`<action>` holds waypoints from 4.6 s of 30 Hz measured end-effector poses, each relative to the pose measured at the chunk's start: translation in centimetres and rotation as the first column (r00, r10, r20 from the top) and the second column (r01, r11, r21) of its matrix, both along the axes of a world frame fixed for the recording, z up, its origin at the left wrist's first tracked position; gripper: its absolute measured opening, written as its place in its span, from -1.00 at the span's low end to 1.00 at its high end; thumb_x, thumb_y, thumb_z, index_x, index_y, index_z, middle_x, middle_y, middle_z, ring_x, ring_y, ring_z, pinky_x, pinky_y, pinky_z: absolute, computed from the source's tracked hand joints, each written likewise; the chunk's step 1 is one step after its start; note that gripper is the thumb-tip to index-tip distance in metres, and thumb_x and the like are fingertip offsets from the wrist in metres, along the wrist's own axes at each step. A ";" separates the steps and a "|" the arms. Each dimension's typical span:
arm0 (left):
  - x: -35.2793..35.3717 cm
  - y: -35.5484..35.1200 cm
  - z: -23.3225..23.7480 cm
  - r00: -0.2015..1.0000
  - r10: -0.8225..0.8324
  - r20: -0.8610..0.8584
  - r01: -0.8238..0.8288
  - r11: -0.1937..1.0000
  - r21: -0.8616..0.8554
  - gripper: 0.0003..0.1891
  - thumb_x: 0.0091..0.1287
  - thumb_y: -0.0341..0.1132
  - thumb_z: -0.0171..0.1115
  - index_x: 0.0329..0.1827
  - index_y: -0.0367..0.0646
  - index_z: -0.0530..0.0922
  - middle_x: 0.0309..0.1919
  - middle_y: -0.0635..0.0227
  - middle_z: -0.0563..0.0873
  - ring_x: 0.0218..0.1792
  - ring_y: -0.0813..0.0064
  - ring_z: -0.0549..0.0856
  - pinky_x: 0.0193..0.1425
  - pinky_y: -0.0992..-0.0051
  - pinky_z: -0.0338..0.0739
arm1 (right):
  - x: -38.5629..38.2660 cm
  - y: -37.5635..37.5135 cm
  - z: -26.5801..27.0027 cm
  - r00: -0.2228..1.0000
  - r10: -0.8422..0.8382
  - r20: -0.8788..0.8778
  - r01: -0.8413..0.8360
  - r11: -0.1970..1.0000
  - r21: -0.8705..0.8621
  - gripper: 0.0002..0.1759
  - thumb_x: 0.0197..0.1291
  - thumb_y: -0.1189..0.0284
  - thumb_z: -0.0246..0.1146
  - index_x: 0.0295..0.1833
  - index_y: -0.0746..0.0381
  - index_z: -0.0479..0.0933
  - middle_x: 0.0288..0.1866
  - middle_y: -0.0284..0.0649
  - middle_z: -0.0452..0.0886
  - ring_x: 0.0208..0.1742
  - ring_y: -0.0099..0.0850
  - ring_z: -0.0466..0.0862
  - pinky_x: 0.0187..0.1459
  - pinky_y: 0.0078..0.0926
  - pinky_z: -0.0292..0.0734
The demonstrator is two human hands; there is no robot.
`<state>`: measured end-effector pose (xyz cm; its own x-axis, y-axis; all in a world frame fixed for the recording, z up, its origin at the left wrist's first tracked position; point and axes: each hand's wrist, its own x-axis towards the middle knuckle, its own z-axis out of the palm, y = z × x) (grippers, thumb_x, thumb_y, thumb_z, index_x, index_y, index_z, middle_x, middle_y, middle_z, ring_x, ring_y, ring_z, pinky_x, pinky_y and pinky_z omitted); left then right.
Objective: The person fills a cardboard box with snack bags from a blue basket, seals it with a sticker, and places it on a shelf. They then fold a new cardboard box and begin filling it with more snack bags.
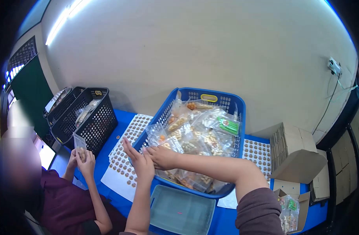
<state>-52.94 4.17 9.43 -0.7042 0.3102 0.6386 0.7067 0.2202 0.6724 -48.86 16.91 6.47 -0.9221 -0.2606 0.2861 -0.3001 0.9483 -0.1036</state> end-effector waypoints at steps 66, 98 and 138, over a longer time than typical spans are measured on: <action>50.0 -6.8 -15.4 0.414 -0.679 0.606 0.724 0.649 0.232 -0.52 0.44 -0.17 0.05 0.32 -0.26 0.29 0.18 0.09 0.50 0.10 0.15 0.57 0.26 0.21 0.37 | 62.5 -12.6 -9.0 0.818 -0.440 0.370 -0.137 -0.773 -0.619 -0.50 0.27 0.40 0.24 0.26 0.19 0.25 0.01 -0.24 0.59 -0.17 -0.47 0.63 -0.22 -0.56 0.55; 61.3 -1.4 -13.2 -0.006 -0.640 0.769 0.786 0.472 0.399 -0.50 0.53 -0.25 -0.10 0.44 -0.23 0.06 0.22 0.23 0.41 0.21 0.51 0.41 0.30 0.48 0.31 | 72.4 -8.3 -7.8 0.776 -0.449 0.443 0.273 -0.394 -0.878 -0.63 0.39 0.33 0.14 0.17 0.35 0.42 -0.04 -0.30 0.61 -0.07 -0.62 0.56 -0.03 -0.63 0.48; 62.2 -0.1 -7.1 0.148 -0.757 0.637 0.878 0.397 0.268 -0.87 0.16 -0.45 0.38 -0.44 -0.26 0.57 -0.42 0.43 0.60 -0.26 0.62 0.58 -0.11 0.56 0.43 | 75.6 -8.6 -3.1 0.657 -0.734 0.172 0.342 0.087 -0.936 -0.85 0.16 0.52 0.28 -0.15 0.34 0.56 -0.14 -0.19 0.63 -0.08 -0.44 0.59 0.03 -0.46 0.46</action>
<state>9.22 4.03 2.29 -0.1232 0.9877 0.0967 -0.0087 -0.0985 0.9951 26.73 8.34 3.34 -0.5023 0.8471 0.1735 0.0577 0.2330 -0.9708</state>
